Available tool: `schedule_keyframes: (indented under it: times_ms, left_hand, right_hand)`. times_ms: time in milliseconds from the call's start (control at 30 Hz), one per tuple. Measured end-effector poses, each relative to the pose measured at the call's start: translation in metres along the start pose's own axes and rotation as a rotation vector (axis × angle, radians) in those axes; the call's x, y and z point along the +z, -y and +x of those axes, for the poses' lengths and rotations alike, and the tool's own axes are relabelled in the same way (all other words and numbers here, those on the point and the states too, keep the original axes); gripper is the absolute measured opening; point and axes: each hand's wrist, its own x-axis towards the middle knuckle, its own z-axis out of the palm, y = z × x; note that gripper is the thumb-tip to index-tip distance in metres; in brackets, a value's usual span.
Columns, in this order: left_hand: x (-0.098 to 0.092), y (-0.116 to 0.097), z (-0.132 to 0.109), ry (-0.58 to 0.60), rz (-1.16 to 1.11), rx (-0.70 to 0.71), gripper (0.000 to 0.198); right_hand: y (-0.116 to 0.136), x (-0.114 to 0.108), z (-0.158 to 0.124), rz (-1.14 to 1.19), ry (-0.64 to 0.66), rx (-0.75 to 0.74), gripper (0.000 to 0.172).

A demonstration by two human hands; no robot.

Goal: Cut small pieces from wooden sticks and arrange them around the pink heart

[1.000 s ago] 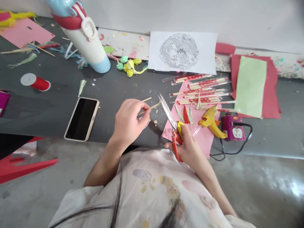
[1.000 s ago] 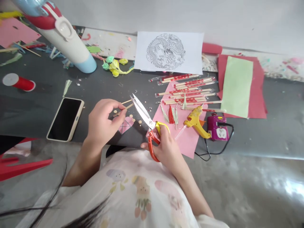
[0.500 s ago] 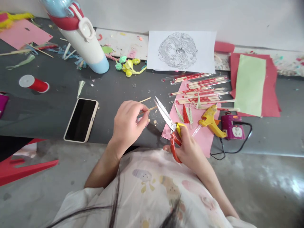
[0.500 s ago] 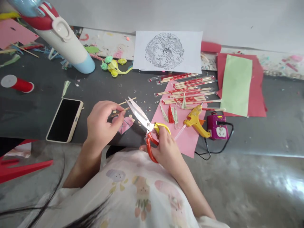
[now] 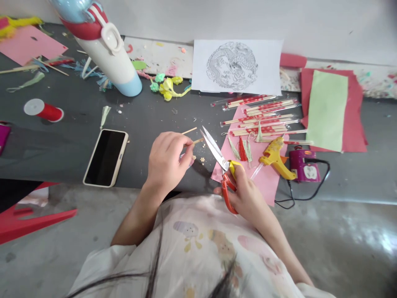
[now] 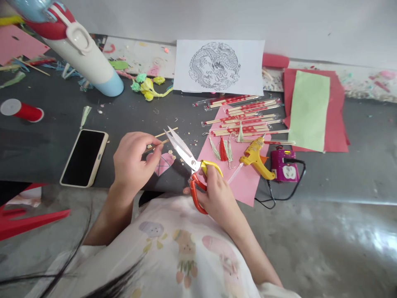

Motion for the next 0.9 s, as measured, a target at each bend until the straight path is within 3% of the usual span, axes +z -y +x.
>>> schedule_keyframes:
  times_ms: [300,567,733,900]
  left_hand:
    - [0.006,0.001,-0.003,-0.002,0.007,-0.012,0.009]
    - [0.010,0.000,-0.002,0.044,-0.091,-0.090,0.009]
    - [0.012,-0.002,-0.004,0.061,-0.123,-0.155,0.008]
    - [0.012,-0.007,-0.003,0.042,-0.196,-0.245,0.007]
  right_hand:
    - [-0.004,-0.002,0.000,-0.045,-0.014,0.023,0.022]
    - [-0.022,-0.002,0.000,0.298,0.023,0.162,0.024]
    - [-0.022,-0.003,-0.003,0.345,0.098,0.125,0.019]
    - [-0.009,0.001,-0.005,0.260,0.146,0.079,0.025]
